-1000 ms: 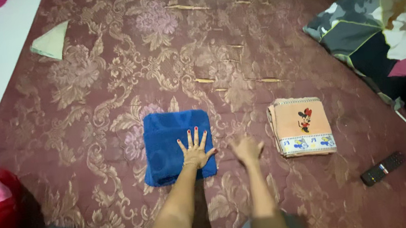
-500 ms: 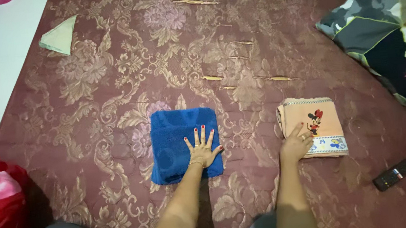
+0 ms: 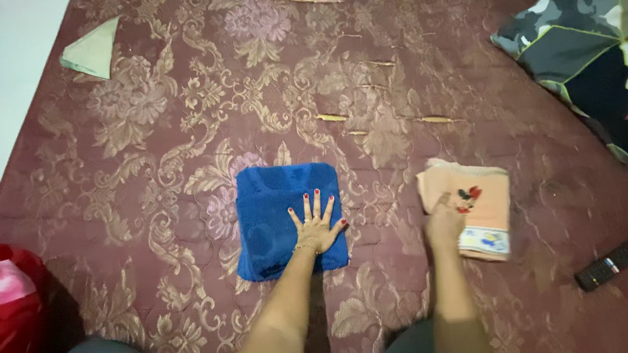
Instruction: The person folds a blue towel and a pink Hello Kitty towel on a patterned maroon mat, smoothing and aligning each fold before stacking them neatly.
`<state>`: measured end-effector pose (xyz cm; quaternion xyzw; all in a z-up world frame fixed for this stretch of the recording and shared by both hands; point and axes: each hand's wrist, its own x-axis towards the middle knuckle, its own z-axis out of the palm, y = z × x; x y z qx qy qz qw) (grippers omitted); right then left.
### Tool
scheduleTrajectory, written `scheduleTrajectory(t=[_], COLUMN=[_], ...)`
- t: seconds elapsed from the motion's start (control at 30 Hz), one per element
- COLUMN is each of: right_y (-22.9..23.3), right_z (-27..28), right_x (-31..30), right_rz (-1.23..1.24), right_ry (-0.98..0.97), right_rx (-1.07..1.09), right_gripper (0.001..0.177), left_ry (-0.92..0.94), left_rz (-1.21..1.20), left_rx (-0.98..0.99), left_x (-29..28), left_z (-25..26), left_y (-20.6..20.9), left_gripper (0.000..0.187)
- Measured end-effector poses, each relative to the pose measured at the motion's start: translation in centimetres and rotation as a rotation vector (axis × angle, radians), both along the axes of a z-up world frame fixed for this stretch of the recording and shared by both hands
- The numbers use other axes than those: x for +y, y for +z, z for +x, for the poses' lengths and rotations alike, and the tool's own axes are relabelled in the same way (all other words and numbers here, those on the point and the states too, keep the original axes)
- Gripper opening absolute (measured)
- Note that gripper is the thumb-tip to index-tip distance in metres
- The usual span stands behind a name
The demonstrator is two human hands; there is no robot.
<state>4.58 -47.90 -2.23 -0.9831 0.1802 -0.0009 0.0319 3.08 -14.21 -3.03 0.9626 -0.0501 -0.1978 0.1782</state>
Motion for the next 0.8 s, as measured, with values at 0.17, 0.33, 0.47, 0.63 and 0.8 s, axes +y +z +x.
scheduleTrajectory(t=[0.17,0.33,0.47,0.63,0.8], right_y=[3.0,6.6,7.9,10.4,16.3], right_z=[-1.5,-4.2,-5.1,-3.7,-2.6], right_x=[8.7,17.4,19.1,17.6,18.6], right_rz=[0.193,0.446,0.507,0.548,0.537], right_ry=[0.155,0.158,0.16,0.022,0.127], right_rx=[0.003,0.095,-0.048,-0.084,-0.439], right_gripper=[0.074,0.081,0.078,0.071,0.066], left_ry=[-0.012,-0.017,-0.02,-0.085,0.027], left_rz=[-0.051,-0.08,-0.184,-0.211,-0.413], left_rx=[-0.03,-0.001,-0.002,-0.115,-0.009], left_x=[0.4,1.1,2.3,3.4,6.4], left_z=[0.4,0.4,-0.6,-3.3,-4.7], left_y=[0.1,0.9,1.8,4.4,9.6], left_gripper=[0.075,0.066,0.061,0.06,0.059])
